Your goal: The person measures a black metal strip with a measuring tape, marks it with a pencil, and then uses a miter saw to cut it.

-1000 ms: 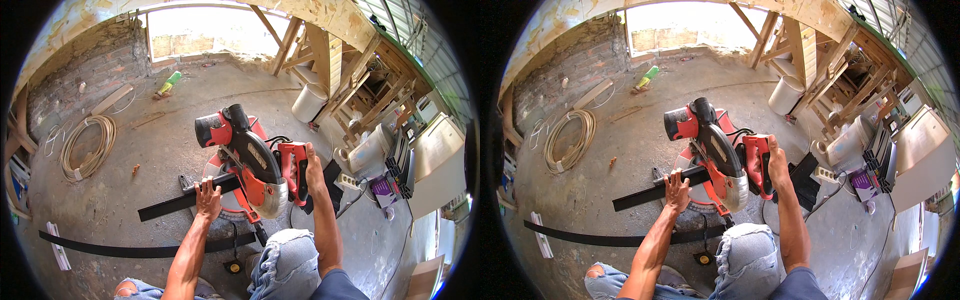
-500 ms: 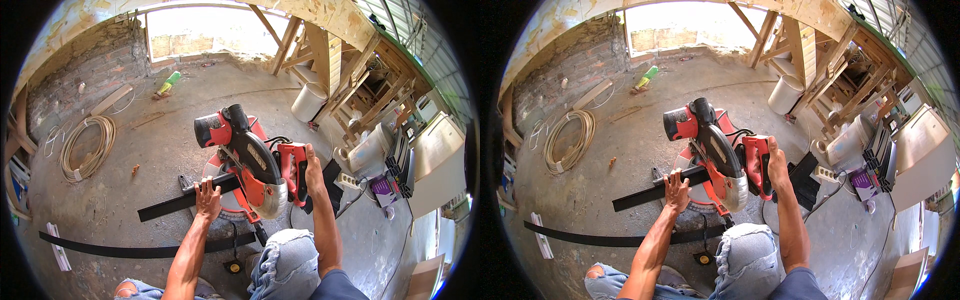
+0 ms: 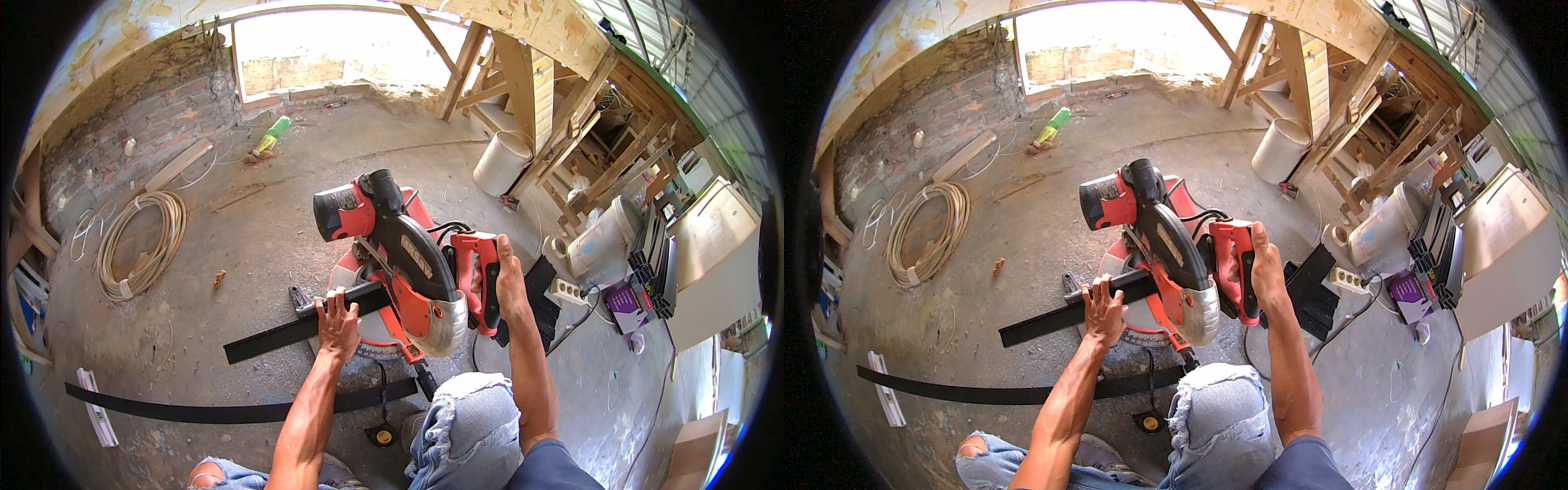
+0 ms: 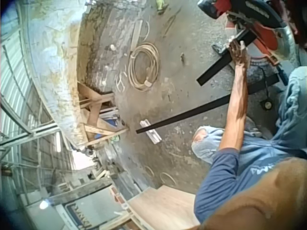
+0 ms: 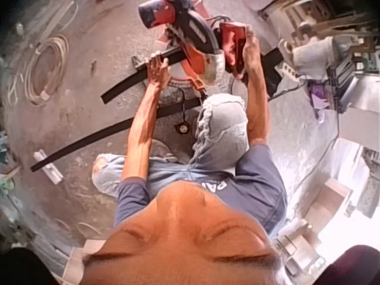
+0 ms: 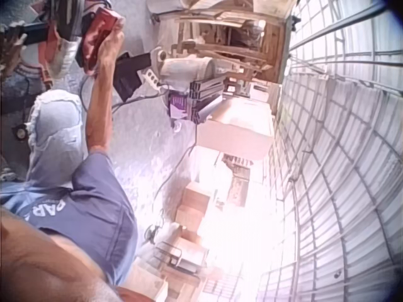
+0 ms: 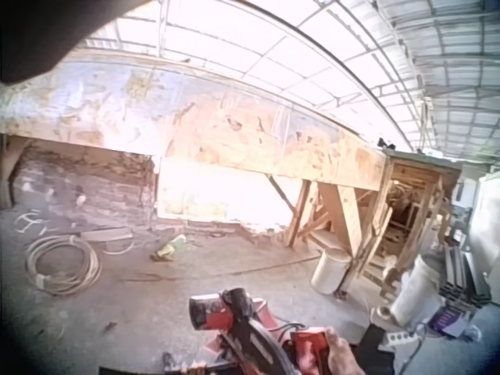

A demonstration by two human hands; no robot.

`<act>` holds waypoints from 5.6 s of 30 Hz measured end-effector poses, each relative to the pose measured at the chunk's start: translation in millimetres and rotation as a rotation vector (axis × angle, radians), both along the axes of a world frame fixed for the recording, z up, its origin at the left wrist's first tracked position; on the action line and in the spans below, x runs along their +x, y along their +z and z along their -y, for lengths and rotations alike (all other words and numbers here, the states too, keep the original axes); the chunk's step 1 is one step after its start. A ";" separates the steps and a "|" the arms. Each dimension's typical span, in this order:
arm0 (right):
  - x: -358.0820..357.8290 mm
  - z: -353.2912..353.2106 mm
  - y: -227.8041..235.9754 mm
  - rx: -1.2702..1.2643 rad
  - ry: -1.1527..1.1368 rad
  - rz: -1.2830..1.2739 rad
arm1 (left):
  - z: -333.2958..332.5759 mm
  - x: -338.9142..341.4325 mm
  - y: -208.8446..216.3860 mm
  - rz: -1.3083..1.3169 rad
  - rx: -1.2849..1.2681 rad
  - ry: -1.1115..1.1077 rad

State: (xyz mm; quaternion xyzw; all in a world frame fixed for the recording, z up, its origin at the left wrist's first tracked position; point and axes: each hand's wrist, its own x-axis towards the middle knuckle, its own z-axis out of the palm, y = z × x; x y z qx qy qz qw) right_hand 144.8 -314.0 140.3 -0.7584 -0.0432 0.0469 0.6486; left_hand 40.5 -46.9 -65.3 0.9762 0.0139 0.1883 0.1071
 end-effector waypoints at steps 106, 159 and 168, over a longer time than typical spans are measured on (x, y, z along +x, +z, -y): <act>-7.8 8.0 -23.0 -0.071 0.036 0.119 | -1.7 3.8 -3.7 0.023 -0.030 0.007; 89.0 -51.3 85.7 -0.284 0.243 0.380 | -151.9 -94.0 71.5 0.120 -0.032 0.726; -55.2 -22.5 -64.5 -0.204 -0.031 0.899 | -176.6 -126.6 2.7 0.044 -2.006 1.410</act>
